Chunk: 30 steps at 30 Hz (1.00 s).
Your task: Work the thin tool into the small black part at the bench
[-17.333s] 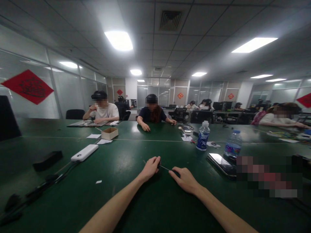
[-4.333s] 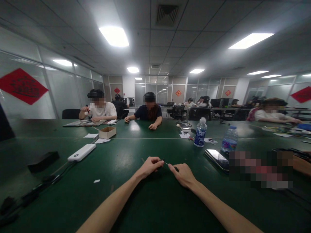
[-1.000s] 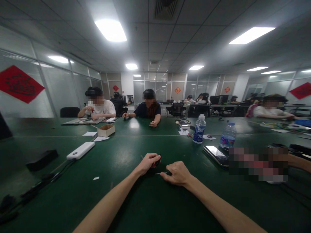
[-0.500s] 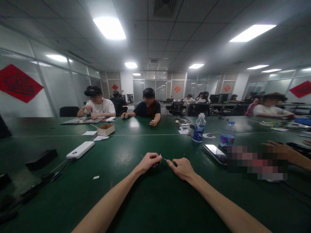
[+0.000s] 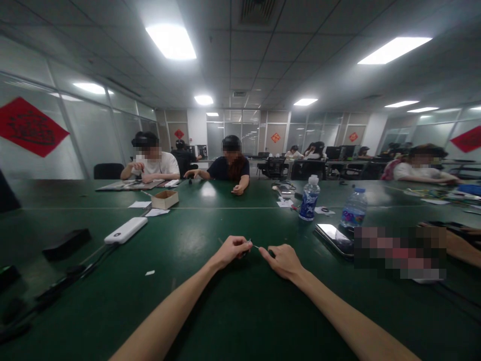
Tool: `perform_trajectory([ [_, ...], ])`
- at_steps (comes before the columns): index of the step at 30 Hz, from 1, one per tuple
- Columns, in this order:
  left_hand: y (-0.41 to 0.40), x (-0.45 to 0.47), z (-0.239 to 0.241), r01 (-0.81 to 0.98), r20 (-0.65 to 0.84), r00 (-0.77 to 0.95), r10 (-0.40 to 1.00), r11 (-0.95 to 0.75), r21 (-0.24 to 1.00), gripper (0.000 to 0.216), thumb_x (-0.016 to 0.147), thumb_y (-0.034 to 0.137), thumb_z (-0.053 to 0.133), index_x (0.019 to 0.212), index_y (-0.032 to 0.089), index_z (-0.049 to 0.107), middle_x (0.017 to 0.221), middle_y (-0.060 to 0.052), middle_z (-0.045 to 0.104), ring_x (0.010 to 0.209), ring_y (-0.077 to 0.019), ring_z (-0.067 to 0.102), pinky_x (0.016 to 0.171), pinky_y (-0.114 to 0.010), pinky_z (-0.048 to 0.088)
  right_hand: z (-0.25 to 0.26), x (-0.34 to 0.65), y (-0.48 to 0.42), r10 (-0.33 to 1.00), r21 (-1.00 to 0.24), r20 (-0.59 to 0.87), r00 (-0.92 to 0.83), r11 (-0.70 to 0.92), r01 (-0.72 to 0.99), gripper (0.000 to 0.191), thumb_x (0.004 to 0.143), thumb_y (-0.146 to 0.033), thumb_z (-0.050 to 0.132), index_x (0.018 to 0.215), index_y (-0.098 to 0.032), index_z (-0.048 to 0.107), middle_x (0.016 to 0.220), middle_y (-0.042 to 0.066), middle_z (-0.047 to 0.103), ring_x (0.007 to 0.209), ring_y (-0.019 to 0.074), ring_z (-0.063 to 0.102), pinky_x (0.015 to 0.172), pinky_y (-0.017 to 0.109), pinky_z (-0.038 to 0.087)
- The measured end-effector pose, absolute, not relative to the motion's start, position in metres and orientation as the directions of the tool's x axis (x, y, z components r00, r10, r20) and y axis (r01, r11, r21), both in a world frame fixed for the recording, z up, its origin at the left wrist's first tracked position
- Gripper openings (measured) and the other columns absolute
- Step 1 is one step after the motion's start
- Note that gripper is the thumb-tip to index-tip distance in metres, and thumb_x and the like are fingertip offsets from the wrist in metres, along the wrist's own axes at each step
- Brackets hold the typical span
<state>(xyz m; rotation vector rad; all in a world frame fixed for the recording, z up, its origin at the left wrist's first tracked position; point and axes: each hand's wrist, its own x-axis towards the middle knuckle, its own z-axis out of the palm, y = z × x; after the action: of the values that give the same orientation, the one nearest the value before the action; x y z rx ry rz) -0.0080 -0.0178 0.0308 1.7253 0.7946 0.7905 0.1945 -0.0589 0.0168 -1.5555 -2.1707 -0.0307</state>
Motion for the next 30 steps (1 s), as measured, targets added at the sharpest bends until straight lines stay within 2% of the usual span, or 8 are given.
perform_trajectory([
  [7,-0.014,-0.008,0.026,0.143,0.131,0.561,0.817,-0.252,0.957,0.042,0.072,0.054,0.061,0.070,0.013,0.058,0.057,0.004,0.046,0.051,-0.0079,0.040,0.050,-0.021,0.029,0.018,0.196,-0.057,0.872,-0.154,0.390,-0.296,0.379,0.912,0.066,0.094,-0.058,0.018,0.056,-0.019,0.057,0.055,0.003,0.061,0.052,0.0144,0.055,0.056,0.025,0.033],
  [14,-0.014,-0.008,0.026,0.136,0.120,0.577,0.808,-0.240,0.961,0.037,0.072,0.050,0.062,0.070,0.013,0.058,0.057,0.003,0.047,0.052,-0.0084,0.041,0.050,-0.021,0.029,0.019,0.200,-0.057,0.846,-0.145,0.409,-0.343,0.431,0.891,0.067,0.093,-0.059,0.018,0.054,-0.019,0.054,0.052,0.003,0.059,0.047,0.0128,0.051,0.055,0.025,0.032],
  [23,-0.015,-0.007,0.028,0.143,0.113,0.593,0.797,-0.242,0.960,0.038,0.068,0.050,0.066,0.066,0.013,0.058,0.054,0.004,0.046,0.049,-0.0079,0.039,0.049,-0.022,0.027,0.020,0.205,-0.054,0.803,-0.062,0.456,-0.382,0.458,0.887,0.064,0.093,-0.056,0.024,0.052,-0.018,0.056,0.049,0.004,0.056,0.042,0.0118,0.045,0.051,0.026,0.025],
  [28,-0.010,-0.006,0.022,0.013,0.127,0.451,0.884,-0.149,0.989,0.042,0.073,0.055,0.059,0.066,0.014,0.055,0.054,0.004,0.043,0.046,-0.0070,0.036,0.046,-0.022,0.023,0.019,0.192,-0.064,0.697,0.084,0.379,-0.609,0.629,0.773,0.057,0.088,-0.057,0.037,0.052,-0.017,0.057,0.048,0.003,0.057,0.041,0.0104,0.043,0.049,0.026,0.021],
  [30,-0.009,-0.006,0.021,-0.012,0.122,0.434,0.893,-0.130,0.991,0.042,0.072,0.055,0.060,0.066,0.013,0.055,0.055,0.004,0.044,0.046,-0.0068,0.036,0.046,-0.022,0.023,0.018,0.183,-0.068,0.673,0.095,0.387,-0.630,0.650,0.754,0.056,0.088,-0.056,0.038,0.053,-0.017,0.058,0.049,0.003,0.058,0.043,0.0110,0.044,0.049,0.026,0.020],
])
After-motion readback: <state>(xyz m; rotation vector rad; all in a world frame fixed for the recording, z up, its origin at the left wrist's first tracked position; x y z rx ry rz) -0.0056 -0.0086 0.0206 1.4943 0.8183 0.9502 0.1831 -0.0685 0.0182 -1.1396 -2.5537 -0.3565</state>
